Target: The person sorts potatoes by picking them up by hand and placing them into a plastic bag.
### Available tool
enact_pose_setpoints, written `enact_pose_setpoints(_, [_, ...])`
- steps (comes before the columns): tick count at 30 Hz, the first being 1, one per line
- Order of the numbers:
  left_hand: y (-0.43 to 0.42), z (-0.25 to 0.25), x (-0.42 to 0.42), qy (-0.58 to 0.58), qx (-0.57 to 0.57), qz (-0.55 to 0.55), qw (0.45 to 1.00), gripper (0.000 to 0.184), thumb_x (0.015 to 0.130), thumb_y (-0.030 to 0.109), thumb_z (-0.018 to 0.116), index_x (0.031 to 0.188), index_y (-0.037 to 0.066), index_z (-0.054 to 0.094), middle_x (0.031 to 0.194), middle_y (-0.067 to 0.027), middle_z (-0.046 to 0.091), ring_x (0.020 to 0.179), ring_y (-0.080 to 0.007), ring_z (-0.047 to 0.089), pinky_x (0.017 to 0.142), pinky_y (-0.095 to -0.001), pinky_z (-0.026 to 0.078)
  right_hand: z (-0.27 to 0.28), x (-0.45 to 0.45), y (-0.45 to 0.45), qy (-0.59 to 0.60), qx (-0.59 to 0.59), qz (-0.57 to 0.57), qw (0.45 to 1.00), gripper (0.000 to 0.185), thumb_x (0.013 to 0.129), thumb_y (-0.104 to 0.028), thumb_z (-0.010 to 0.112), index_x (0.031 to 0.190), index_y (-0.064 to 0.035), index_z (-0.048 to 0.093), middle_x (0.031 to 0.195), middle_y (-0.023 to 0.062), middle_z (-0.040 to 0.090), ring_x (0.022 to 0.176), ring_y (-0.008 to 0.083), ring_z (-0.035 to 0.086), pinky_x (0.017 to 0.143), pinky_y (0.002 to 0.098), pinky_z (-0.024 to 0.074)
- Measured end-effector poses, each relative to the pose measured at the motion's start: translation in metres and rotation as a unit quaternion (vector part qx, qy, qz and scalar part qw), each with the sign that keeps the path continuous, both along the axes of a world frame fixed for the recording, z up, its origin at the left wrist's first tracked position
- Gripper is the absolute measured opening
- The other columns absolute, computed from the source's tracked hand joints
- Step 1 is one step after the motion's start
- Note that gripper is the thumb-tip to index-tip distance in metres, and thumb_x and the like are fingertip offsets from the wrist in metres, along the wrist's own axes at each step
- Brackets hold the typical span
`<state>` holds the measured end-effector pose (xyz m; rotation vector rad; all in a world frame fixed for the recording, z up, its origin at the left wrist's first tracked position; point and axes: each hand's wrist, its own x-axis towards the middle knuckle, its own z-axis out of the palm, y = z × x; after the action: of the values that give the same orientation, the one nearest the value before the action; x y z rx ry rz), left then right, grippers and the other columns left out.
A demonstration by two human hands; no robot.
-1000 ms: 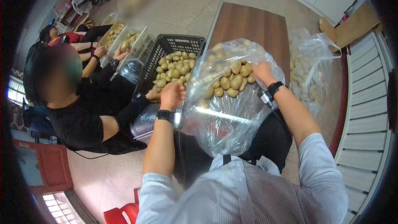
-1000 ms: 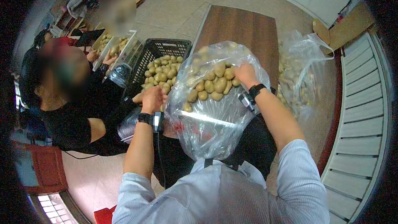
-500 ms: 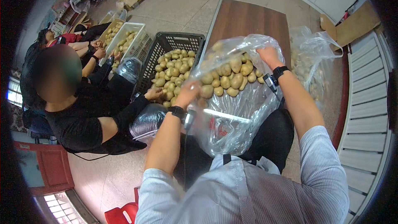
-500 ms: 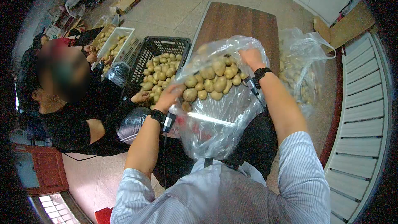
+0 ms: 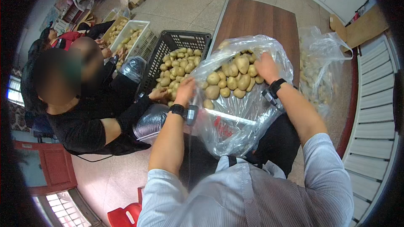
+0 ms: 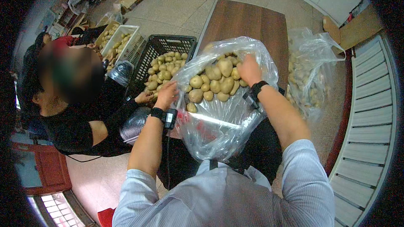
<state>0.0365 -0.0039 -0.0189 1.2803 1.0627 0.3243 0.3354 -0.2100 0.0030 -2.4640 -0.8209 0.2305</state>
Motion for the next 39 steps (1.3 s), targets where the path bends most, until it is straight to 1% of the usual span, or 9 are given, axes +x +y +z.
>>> enact_pose_setpoints(4, [-0.010,0.012,0.005,0.023,0.039,-0.015,0.999,0.029,0.090,0.021,0.057,0.115,0.006,0.058,0.096,-0.0036,0.063,0.075,-0.0135,0.060,0.061,-0.0284,0.052,0.011,-0.033,0.009,-0.083,0.048,0.158,0.983,0.043,0.079,-0.018,0.056,0.120,-0.0045,0.050,0.120,0.0224,0.052,0.103,0.0405,0.056,0.085,0.0478,0.0484])
enact_pose_setpoints(10, [-0.021,0.030,0.007,0.032,0.079,-0.078,0.993,0.023,0.091,0.024,0.056,0.098,0.003,0.060,0.089,-0.0062,0.066,0.072,-0.0142,0.064,0.056,-0.0270,0.052,0.008,-0.046,0.034,-0.092,-0.009,0.207,0.974,0.040,0.077,-0.013,0.058,0.116,-0.0086,0.051,0.108,0.0205,0.053,0.098,0.0391,0.057,0.083,0.0465,0.0486])
enact_pose_setpoints(15, [-0.052,0.057,0.017,0.025,0.069,-0.113,0.991,0.019,0.089,0.021,0.056,0.091,0.002,0.062,0.084,-0.0060,0.066,0.070,-0.0135,0.064,0.057,-0.0271,0.051,-0.011,-0.052,0.031,-0.208,0.021,0.198,0.958,0.033,0.077,-0.009,0.056,0.110,-0.0095,0.051,0.105,0.0207,0.054,0.087,0.0387,0.060,0.074,0.0482,0.0492])
enact_pose_setpoints(17, [-0.062,0.062,0.018,0.023,0.062,-0.118,0.991,0.019,0.089,0.019,0.055,0.089,0.002,0.063,0.083,-0.0057,0.066,0.070,-0.0128,0.063,0.057,-0.0267,0.050,-0.008,-0.056,0.030,-0.187,-0.072,0.185,0.962,0.056,0.071,-0.011,0.067,0.124,-0.0108,0.047,0.109,0.0184,0.054,0.097,0.0360,0.057,0.081,0.0438,0.0493])
enact_pose_setpoints(23, [-0.069,0.063,0.018,0.010,0.117,-0.144,0.983,0.016,0.084,0.016,0.053,0.079,0.002,0.061,0.067,-0.0053,0.062,0.056,-0.0135,0.060,0.049,-0.0285,0.047,-0.002,-0.063,0.010,-0.186,-0.015,0.170,0.968,0.054,0.071,-0.010,0.065,0.122,-0.0091,0.046,0.124,0.0208,0.051,0.105,0.0386,0.055,0.086,0.0447,0.0476])
enact_pose_setpoints(25, [-0.070,0.067,0.017,0.014,0.138,-0.159,0.977,0.016,0.085,0.017,0.053,0.082,0.003,0.061,0.067,-0.0044,0.062,0.057,-0.0127,0.059,0.048,-0.0282,0.046,0.001,-0.068,0.004,-0.156,0.095,0.160,0.970,0.042,0.077,-0.012,0.056,0.119,-0.0093,0.049,0.109,0.0188,0.055,0.098,0.0375,0.057,0.080,0.0486,0.0482])
enact_pose_setpoints(33, [-0.081,0.065,0.020,0.010,0.085,-0.153,0.985,0.016,0.087,0.021,0.056,0.087,0.005,0.058,0.072,-0.0023,0.060,0.056,-0.0125,0.060,0.044,-0.0272,0.044,0.003,-0.105,-0.023,0.108,0.186,0.110,0.970,0.057,0.074,-0.013,0.063,0.127,-0.0018,0.045,0.118,0.0225,0.056,0.108,0.0362,0.056,0.090,0.0410,0.0455])
enact_pose_setpoints(36, [-0.088,0.065,0.022,-0.004,0.034,-0.153,0.988,0.023,0.086,0.026,0.058,0.096,0.005,0.058,0.075,-0.0041,0.061,0.053,-0.0132,0.061,0.042,-0.0280,0.047,-0.008,-0.120,-0.027,0.159,0.222,0.094,0.957,0.051,0.077,-0.016,0.063,0.124,-0.0057,0.047,0.105,0.0148,0.061,0.092,0.0268,0.061,0.077,0.0367,0.0491])
enact_pose_setpoints(39, [-0.098,0.068,0.023,0.018,0.054,-0.173,0.983,0.036,0.089,0.031,0.058,0.108,0.001,0.056,0.081,-0.0058,0.061,0.059,-0.0157,0.065,0.048,-0.0293,0.052,0.003,-0.130,-0.030,0.365,0.198,0.095,0.905,0.047,0.080,-0.017,0.065,0.122,-0.0050,0.048,0.094,0.0072,0.062,0.074,0.0157,0.059,0.060,0.0279,0.0479])
